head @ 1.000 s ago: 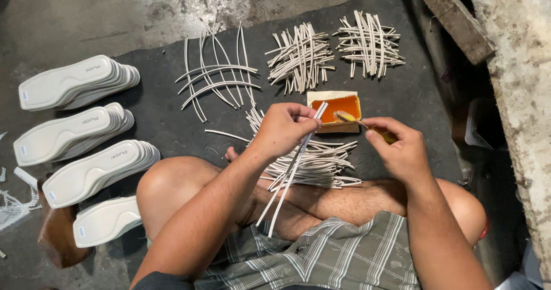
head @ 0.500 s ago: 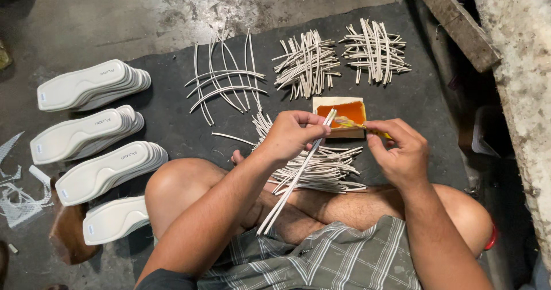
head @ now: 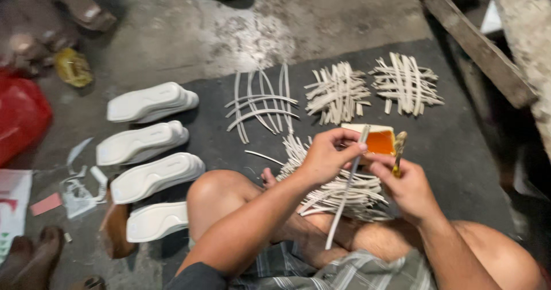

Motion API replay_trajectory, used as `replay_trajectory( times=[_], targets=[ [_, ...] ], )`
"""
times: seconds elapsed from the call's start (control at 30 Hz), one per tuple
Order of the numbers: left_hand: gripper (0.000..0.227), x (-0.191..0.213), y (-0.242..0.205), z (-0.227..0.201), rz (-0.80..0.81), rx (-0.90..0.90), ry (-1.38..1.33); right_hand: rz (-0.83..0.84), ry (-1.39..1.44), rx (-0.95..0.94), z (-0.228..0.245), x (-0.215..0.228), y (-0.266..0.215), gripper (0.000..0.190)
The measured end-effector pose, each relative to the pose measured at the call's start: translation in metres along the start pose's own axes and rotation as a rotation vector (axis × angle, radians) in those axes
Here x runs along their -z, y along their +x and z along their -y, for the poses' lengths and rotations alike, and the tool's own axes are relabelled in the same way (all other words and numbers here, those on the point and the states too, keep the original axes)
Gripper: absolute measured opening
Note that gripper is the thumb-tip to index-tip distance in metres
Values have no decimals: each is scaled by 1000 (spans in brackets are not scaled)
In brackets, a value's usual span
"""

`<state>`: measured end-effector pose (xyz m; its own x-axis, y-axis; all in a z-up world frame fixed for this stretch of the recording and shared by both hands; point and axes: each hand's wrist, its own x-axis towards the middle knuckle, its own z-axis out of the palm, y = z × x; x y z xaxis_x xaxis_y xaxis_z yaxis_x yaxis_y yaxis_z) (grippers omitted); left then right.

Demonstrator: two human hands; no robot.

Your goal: The person sits on the floor and applies an orange adhesive to thin white cords using a toothbrush. They pick up cords, apply the adhesive, and place them into a pile.

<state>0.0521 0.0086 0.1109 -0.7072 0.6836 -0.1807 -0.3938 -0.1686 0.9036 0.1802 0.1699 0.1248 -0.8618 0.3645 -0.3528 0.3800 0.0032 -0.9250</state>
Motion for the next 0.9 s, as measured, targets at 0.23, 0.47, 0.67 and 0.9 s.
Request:
replay_trajectory(
  times=[0.23, 0.47, 0.67, 0.9],
  targets=[
    [22, 6, 12, 11, -277, -93, -145, 227, -56, -32, -46, -24, 9, 30],
    [22, 25, 25, -1, -484, -178, -166, 158, -100, -30, -49, -17, 11, 32],
    [24, 47, 32, -11, -596, -218, -222, 83, -93, -8, -41, -7, 11, 29],
    [37, 45, 12, -39, -212, 264, -221, -120, -67, 115, -32, 13, 13, 25]
  ],
)
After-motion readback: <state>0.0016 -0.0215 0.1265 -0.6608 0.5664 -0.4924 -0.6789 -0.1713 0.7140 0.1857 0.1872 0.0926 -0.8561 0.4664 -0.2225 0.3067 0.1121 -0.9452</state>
